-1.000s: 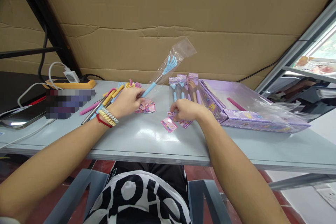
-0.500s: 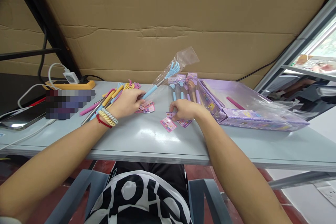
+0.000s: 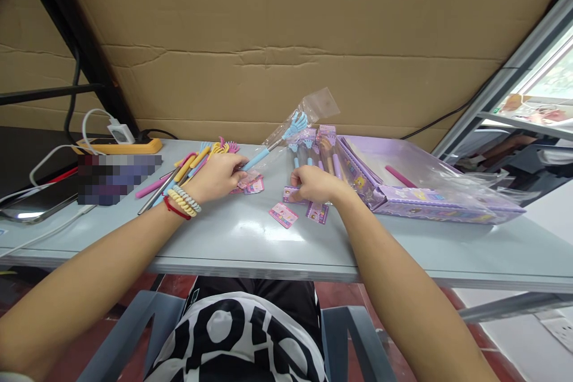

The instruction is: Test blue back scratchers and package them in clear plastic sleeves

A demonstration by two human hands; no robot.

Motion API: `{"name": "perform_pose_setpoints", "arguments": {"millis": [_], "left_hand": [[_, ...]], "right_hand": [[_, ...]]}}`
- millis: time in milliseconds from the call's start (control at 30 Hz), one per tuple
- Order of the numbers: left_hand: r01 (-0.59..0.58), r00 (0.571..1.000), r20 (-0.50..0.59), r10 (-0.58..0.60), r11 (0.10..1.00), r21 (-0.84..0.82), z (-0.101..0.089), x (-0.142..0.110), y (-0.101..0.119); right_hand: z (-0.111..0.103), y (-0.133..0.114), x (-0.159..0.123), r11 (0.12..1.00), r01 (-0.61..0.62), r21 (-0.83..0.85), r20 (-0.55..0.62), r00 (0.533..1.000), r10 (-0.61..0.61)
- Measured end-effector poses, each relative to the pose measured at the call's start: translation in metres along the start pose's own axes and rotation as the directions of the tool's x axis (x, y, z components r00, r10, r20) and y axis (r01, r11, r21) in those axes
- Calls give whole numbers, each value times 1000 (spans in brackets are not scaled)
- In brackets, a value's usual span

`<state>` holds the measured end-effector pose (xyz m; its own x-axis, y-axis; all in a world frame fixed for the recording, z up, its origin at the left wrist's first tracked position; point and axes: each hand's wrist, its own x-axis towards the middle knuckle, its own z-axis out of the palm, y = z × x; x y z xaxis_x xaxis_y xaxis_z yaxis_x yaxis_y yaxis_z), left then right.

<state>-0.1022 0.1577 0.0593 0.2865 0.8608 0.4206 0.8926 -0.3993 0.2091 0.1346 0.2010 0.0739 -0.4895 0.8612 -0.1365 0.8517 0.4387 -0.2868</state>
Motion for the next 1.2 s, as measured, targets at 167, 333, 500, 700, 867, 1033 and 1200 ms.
{"name": "perform_pose_setpoints", "arguments": {"millis": [167, 333, 500, 700, 867, 1033, 1200], "left_hand": [[5, 1000, 5, -5, 1000, -15, -4, -1, 4], [-12, 1000, 1, 12, 1000, -10, -5, -3, 6], [76, 996, 71, -62, 972, -222, -7, -3, 4], [145, 969, 244, -44, 899, -414, -11, -3, 5], [121, 964, 264, -20, 921, -370, -10, -3, 5], [87, 974, 223, -22, 954, -286, -10, -3, 5], [-18, 991, 127, 37, 989, -148, -10, -4, -2]], "right_hand": [[1, -2, -1, 994, 52, 96, -199, 979, -32], [3, 1, 1, 956, 107, 274, -537, 841, 60], [1, 4, 2, 837, 246, 489, -660, 732, 170], [-1, 9, 4, 913, 177, 368, -836, 494, 242], [-4, 13, 4, 973, -11, 230, -872, 441, 211], [-5, 20, 7, 980, -40, 195, -901, 389, 195], [-6, 27, 9, 972, -84, 219, -880, 413, 234]]}}
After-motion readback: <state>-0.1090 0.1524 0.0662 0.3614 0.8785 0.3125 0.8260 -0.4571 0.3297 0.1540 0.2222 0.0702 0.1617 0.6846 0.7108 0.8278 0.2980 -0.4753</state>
